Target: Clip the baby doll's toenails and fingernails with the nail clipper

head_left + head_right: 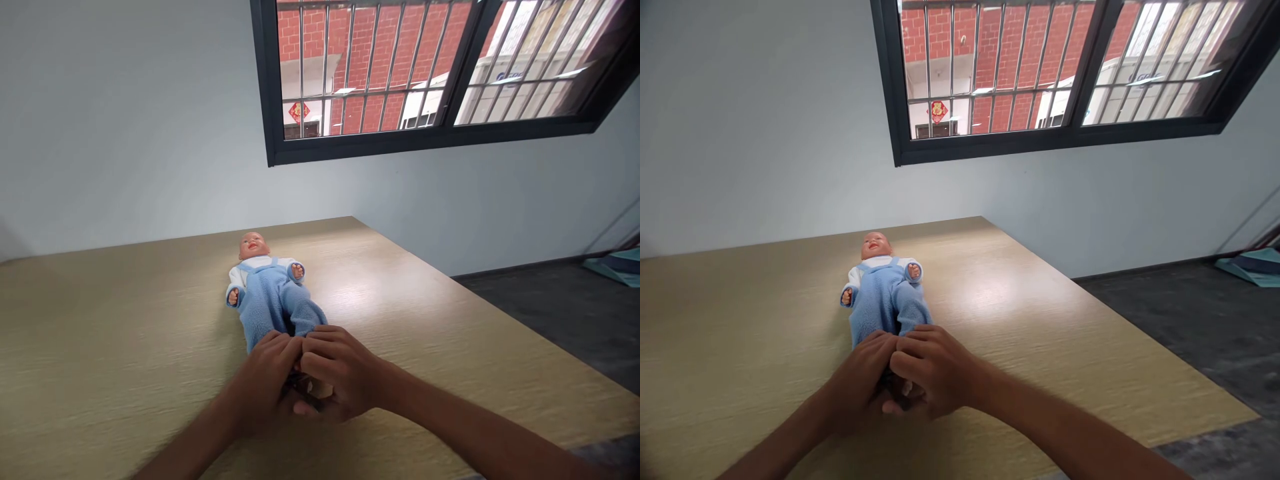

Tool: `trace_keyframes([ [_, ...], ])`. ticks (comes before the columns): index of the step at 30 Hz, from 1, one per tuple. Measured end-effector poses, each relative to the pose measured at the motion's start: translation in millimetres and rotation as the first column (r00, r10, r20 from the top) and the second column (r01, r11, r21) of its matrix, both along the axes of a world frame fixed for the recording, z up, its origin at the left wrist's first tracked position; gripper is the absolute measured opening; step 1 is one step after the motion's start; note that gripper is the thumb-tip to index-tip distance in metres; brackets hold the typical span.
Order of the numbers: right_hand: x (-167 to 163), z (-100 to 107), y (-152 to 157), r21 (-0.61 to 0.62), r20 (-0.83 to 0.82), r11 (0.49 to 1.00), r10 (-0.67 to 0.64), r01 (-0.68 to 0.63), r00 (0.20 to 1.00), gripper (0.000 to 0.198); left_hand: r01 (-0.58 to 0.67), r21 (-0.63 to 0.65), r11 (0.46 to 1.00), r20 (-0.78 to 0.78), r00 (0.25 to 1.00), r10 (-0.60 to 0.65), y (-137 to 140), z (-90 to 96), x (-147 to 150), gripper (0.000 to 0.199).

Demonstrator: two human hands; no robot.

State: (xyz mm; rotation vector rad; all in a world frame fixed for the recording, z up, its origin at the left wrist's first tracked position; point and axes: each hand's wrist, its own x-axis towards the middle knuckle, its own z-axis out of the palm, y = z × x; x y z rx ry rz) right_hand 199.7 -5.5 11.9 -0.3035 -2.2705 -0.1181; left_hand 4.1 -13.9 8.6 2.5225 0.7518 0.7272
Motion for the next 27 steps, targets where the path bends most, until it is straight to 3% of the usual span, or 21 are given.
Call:
trace_keyframes([
  [27,1.9,1.0,0.7,0.016,0.016,1.000,0.003,-0.003,1.000,0.034,0.023,0.011,1.000,0.027,0.999,-0.024,2.4,-1.6,0.6,0.014],
])
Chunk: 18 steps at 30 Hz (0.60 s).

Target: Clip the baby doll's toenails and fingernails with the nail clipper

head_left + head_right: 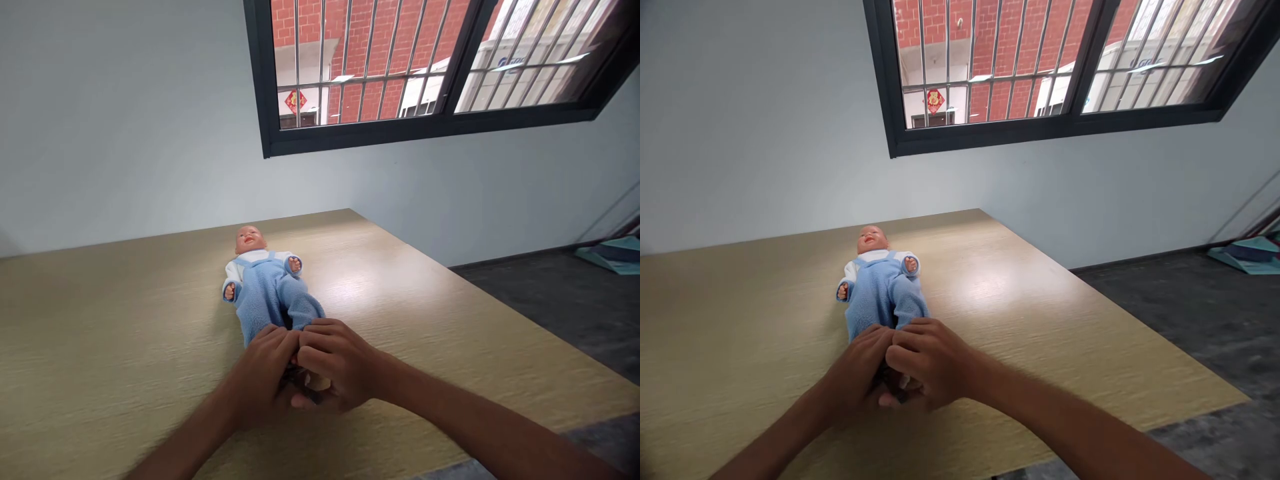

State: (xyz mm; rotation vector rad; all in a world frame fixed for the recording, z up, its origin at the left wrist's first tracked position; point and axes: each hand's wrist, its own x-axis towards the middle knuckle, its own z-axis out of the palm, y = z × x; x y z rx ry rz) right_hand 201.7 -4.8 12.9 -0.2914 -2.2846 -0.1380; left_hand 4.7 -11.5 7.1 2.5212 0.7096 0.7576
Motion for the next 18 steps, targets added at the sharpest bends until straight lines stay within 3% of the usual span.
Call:
trace_keyframes([
  [18,-0.3,1.4,-0.4,-0.007,0.006,1.000,0.005,-0.005,1.000,0.035,0.003,0.013,1.000,-0.015,1.000,-0.003,-1.1,4.7,0.0,0.015],
])
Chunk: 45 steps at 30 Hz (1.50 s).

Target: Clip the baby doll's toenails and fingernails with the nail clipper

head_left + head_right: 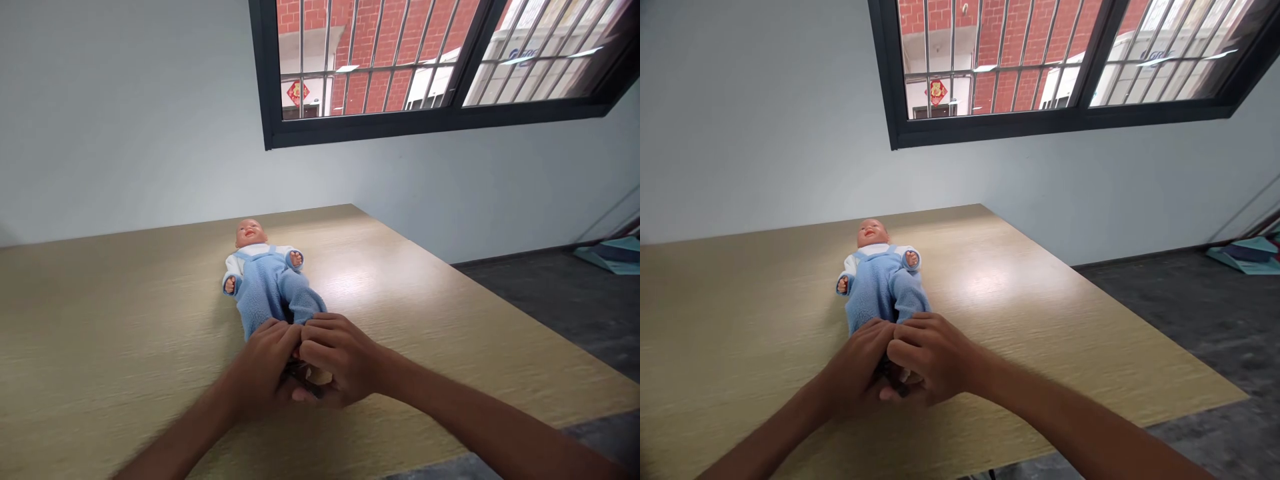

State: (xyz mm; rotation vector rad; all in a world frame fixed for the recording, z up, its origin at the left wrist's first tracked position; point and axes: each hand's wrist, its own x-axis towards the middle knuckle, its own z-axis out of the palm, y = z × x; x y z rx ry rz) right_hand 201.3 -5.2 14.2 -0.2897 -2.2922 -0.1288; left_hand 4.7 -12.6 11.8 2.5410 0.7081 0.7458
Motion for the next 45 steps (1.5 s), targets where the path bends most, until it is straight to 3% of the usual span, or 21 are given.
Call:
trace_keyframes([
  [45,1.2,0.5,-1.6,-0.055,0.030,0.998,0.002,-0.001,1.000,0.035,-0.007,0.002,1.000,-0.026,1.000,0.007,0.8,1.4,-0.3,0.023],
])
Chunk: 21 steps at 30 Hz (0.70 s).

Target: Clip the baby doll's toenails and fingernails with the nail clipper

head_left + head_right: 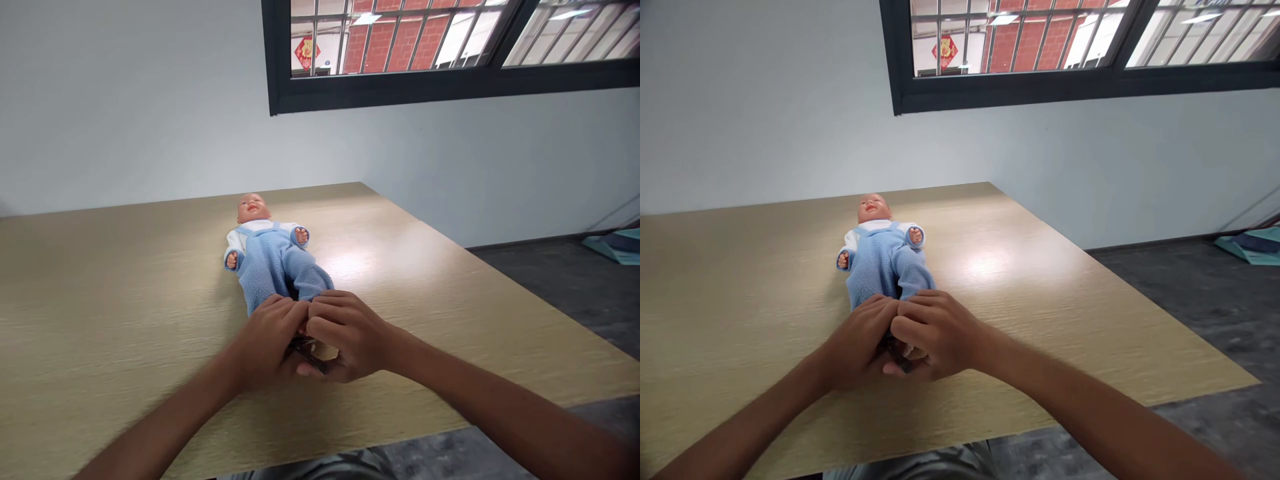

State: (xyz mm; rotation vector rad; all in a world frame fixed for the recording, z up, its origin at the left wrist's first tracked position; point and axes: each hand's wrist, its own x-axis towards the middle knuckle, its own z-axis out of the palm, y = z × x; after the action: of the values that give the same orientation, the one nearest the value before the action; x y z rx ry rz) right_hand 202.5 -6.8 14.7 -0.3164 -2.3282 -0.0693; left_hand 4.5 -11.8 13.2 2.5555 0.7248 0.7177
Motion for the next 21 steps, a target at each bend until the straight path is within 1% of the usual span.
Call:
trace_keyframes([
  [8,-0.1,-0.3,0.0,0.015,0.000,1.000,-0.007,0.007,1.000,0.035,0.004,-0.032,0.999,0.002,1.000,-0.004,0.8,-0.3,-0.1,0.022],
  [21,-1.4,2.8,-0.3,0.013,-0.017,1.000,0.008,-0.008,1.000,0.036,0.003,-0.032,0.999,0.004,1.000,-0.003,0.3,0.3,0.3,0.022],
])
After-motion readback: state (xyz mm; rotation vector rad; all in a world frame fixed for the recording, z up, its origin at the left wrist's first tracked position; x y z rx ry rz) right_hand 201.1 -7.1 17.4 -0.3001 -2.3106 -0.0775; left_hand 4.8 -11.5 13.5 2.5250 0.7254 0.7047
